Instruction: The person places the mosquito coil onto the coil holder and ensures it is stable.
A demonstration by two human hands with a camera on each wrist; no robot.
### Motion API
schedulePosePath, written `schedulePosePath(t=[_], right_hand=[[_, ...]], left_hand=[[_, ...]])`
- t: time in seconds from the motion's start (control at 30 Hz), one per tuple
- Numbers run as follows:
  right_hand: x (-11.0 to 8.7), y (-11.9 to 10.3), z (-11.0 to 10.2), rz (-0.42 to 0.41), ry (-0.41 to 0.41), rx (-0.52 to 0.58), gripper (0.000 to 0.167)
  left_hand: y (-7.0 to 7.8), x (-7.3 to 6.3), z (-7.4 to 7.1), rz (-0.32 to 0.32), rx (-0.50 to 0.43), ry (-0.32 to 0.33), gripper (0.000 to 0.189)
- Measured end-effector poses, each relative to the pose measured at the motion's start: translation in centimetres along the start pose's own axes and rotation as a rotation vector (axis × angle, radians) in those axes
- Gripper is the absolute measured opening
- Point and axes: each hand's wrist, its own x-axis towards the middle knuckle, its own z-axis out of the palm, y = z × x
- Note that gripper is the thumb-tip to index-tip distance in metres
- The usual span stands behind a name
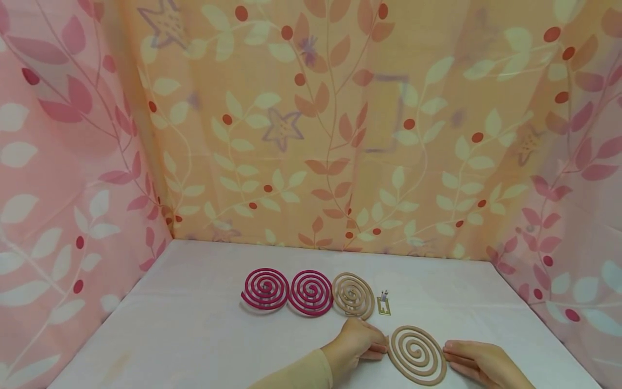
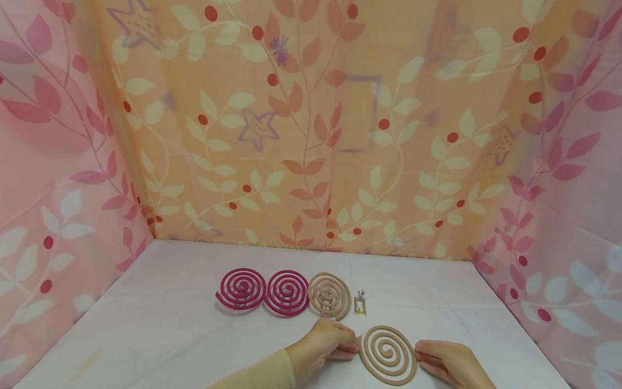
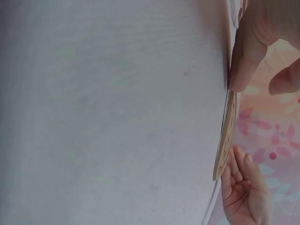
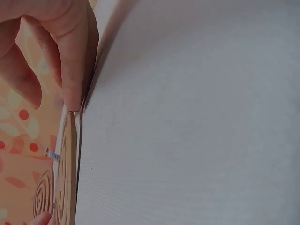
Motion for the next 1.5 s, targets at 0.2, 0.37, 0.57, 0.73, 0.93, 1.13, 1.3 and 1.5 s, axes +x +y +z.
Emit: schedulePosePath(t=[0.2,0.37,0.57,0.73,0.93,1.13,1.3,1.5], right_hand=[[0.3,0.0,0.2,-0.026,-0.047,-0.064,0.027],[0.3,0.0,0.7,-0.038,-0.05,-0.086,0.029],[0.4,-0.4,1.4,-0.029,0.003,-0.092,0.029],[0.7,-1.0,2.3,-0.005,0.12,-0.116,0.027],[1.4,-1.4,2.1,-0.049,-0.042,-0.119,0.019],[2.7,-2.2,2.7,-0.075,-0.109,-0.143,0.019],[3.1,-3.5,3.7,-0.119,-0.142,-0.308,0.024],[3.3,-4.3,5.3,-0.149,-0.241,-0.399,0.029]], left_hand=[[-0.1,-0.1,0.1,0.012,0.0,-0.004,0.009],[-0.2,-0.1,0.1,0.01,0.013,0.017,0.01],[-0.2,-0.1,0.0,-0.003,0.021,0.006,0.008],[-0.4,0.1,-0.3,0.025,0.023,0.007,0.007],[-0.3,0.4,-0.6,0.057,0.051,0.03,0.005],[-0.2,0.6,-1.3,0.1,0.106,0.057,0.002],[0.2,0.9,-2.1,0.148,0.153,0.122,0.006],[0.6,1.2,-2.8,0.122,0.116,0.092,0.014]])
